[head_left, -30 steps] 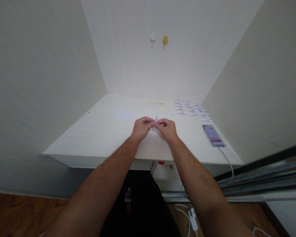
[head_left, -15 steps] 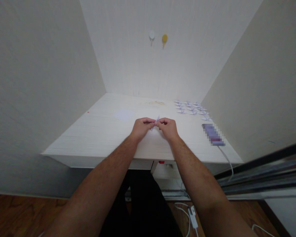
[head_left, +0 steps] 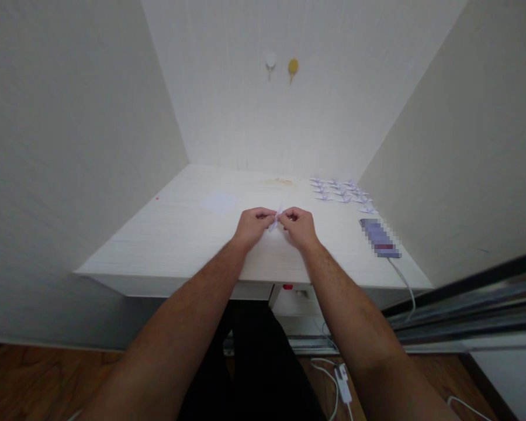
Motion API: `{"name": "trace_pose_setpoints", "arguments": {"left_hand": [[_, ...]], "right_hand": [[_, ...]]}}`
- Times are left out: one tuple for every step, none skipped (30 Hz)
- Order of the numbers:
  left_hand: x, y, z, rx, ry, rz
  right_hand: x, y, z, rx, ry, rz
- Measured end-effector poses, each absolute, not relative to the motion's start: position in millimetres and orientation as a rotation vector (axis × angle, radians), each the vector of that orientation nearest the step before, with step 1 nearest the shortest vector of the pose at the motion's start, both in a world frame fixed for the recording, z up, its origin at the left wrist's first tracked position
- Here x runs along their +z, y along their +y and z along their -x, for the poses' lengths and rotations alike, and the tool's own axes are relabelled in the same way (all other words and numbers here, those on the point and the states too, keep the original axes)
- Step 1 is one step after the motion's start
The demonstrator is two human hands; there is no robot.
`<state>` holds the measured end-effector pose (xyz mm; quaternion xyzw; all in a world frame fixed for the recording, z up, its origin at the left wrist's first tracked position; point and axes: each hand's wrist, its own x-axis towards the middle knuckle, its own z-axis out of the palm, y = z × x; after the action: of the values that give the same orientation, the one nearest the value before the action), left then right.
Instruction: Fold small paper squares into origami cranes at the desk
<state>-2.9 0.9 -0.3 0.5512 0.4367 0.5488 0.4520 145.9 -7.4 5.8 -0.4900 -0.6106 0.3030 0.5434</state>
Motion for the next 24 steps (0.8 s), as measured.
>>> {"name": "trace_pose_setpoints", "arguments": {"left_hand": [[-0.8, 1.3, 2.7, 1.361, 1.087, -1.367], [-1.1, 1.6, 2.5, 1.367, 1.097, -1.377], [-1.4, 1.6, 2.3, 1.372, 1.105, -1.385], [-1.4, 1.4, 2.0, 1.375, 1.105, -1.39], [-1.1, 1.0, 1.8, 1.378, 1.097, -1.388], [-0.7, 0.4, 1.5, 1.381, 1.08, -1.38], [-0.1, -0.3, 1.3, 1.387, 1.057, -1.368], [0.5, -1.0, 1.0, 1.392, 1.033, -1.356], [1.1, -1.6, 0.9, 1.394, 1.016, -1.347], [1.4, -1.9, 0.9, 1.394, 1.007, -1.341], [1.6, -2.0, 1.0, 1.388, 1.008, -1.34], [1.5, -1.8, 1.2, 1.379, 1.018, -1.343], [1.2, -1.4, 1.5, 1.37, 1.034, -1.349], [0.8, -0.8, 1.8, 1.363, 1.052, -1.36], [0.3, -0.2, 2.1, 1.36, 1.07, -1.371], [-0.2, 0.4, 2.3, 1.358, 1.085, -1.383], [-0.5, 0.7, 2.5, 1.358, 1.092, -1.39], [-0.6, 0.9, 2.6, 1.357, 1.09, -1.392], [-0.4, 0.7, 2.6, 1.352, 1.081, -1.389], [0.0, 0.3, 2.6, 1.347, 1.068, -1.387], [0.6, -0.2, 2.5, 1.343, 1.057, -1.384], [1.3, -0.9, 2.5, 1.341, 1.05, -1.382], [2.0, -1.5, 2.5, 1.342, 1.048, -1.38], [2.7, -2.1, 2.5, 1.345, 1.052, -1.378]], "right_hand": [[5.9, -7.3, -145.5, 0.716, -1.446, 1.164], [6.0, -7.3, -145.2, 0.713, -1.443, 1.165], [6.2, -7.2, -144.9, 0.709, -1.44, 1.167], [6.3, -7.2, -144.5, 0.705, -1.438, 1.169], [6.5, -7.3, -144.2, 0.7, -1.436, 1.169], [6.8, -7.4, -144.0, 0.696, -1.431, 1.17], [7.0, -7.6, -143.8, 0.693, -1.424, 1.17], [7.3, -7.8, -143.7, 0.691, -1.416, 1.172], [7.6, -8.1, -143.6, 0.692, -1.409, 1.172], [7.9, -8.4, -143.6, 0.694, -1.406, 1.171], [8.2, -8.8, -143.6, 0.696, -1.406, 1.17], [8.4, -9.2, -143.6, 0.696, -1.409, 1.168], [8.7, -9.6, -143.5, 0.696, -1.413, 1.168], [8.9, -9.8, -143.5, 0.696, -1.416, 1.169], [9.1, -10.0, -143.4, 0.697, -1.418, 1.17], [9.3, -10.2, -143.3, 0.702, -1.416, 1.172], [9.4, -10.2, -143.2, 0.708, -1.414, 1.172], [9.6, -10.2, -143.1, 0.718, -1.412, 1.171], [9.8, -10.2, -143.0, 0.728, -1.41, 1.168], [9.9, -10.2, -142.9, 0.738, -1.407, 1.165], [10.1, -10.2, -142.8, 0.747, -1.404, 1.162], [10.3, -10.2, -142.7, 0.756, -1.402, 1.16], [10.5, -10.2, -142.6, 0.762, -1.399, 1.159], [10.7, -10.3, -142.5, 0.768, -1.393, 1.16]]}}
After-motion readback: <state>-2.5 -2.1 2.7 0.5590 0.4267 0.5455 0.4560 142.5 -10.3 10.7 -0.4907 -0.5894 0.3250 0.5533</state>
